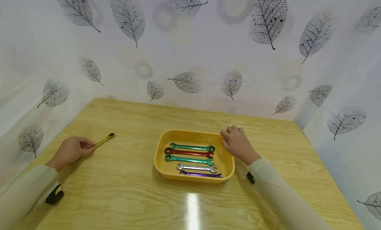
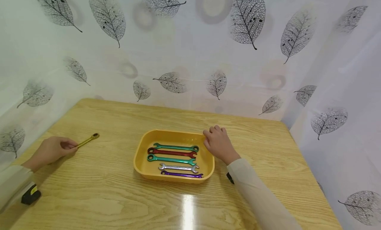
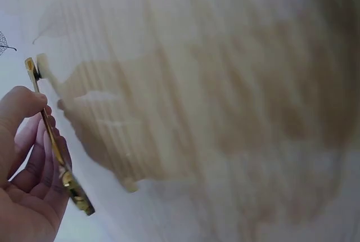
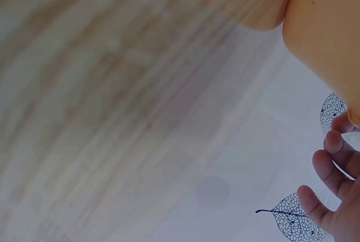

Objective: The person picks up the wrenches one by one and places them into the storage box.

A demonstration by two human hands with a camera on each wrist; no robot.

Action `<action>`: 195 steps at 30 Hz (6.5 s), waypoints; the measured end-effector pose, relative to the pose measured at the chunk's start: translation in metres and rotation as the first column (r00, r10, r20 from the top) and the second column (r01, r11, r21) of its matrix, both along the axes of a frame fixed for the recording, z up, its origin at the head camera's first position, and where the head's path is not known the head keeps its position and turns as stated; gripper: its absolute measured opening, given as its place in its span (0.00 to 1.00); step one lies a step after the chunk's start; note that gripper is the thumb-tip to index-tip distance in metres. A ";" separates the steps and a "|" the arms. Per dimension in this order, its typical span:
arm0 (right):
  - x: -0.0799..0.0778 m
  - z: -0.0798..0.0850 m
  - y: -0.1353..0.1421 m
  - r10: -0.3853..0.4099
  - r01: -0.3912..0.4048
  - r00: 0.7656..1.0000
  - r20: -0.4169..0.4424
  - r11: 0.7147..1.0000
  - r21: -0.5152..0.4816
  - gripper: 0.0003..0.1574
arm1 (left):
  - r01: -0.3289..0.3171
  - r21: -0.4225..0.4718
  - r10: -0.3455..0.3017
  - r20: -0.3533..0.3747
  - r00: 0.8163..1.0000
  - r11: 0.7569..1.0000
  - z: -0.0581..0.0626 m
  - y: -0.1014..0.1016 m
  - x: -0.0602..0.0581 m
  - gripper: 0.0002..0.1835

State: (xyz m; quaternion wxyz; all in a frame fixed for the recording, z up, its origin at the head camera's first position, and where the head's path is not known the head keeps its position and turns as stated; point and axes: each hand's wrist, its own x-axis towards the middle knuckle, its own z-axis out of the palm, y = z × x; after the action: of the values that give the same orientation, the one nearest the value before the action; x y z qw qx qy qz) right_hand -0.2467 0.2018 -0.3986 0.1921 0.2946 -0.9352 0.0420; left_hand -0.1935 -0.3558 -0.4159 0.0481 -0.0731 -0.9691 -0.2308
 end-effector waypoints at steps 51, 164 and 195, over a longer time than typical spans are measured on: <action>0.000 0.000 0.001 0.003 -0.002 1.000 -0.027 1.000 0.020 0.04 | 0.216 0.075 -0.203 -0.158 0.966 0.973 0.069 0.099 -0.023 0.05; 0.001 0.001 0.001 -0.066 0.074 0.994 -0.091 0.994 0.080 0.04 | 0.715 -0.044 -0.697 0.192 0.691 0.698 0.043 0.345 -0.064 0.04; 0.001 -0.001 0.002 -0.050 0.056 0.995 -0.088 0.996 0.064 0.02 | 0.702 -0.227 -0.632 0.314 0.709 0.675 0.042 0.351 -0.065 0.06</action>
State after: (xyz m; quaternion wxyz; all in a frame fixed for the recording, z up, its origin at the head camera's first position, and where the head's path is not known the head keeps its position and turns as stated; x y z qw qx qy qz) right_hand -0.2457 0.2038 -0.3995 0.2235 0.2775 -0.9343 -0.0072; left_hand -0.2586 -0.0050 -0.3743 -0.1552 -0.4057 -0.8977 -0.0731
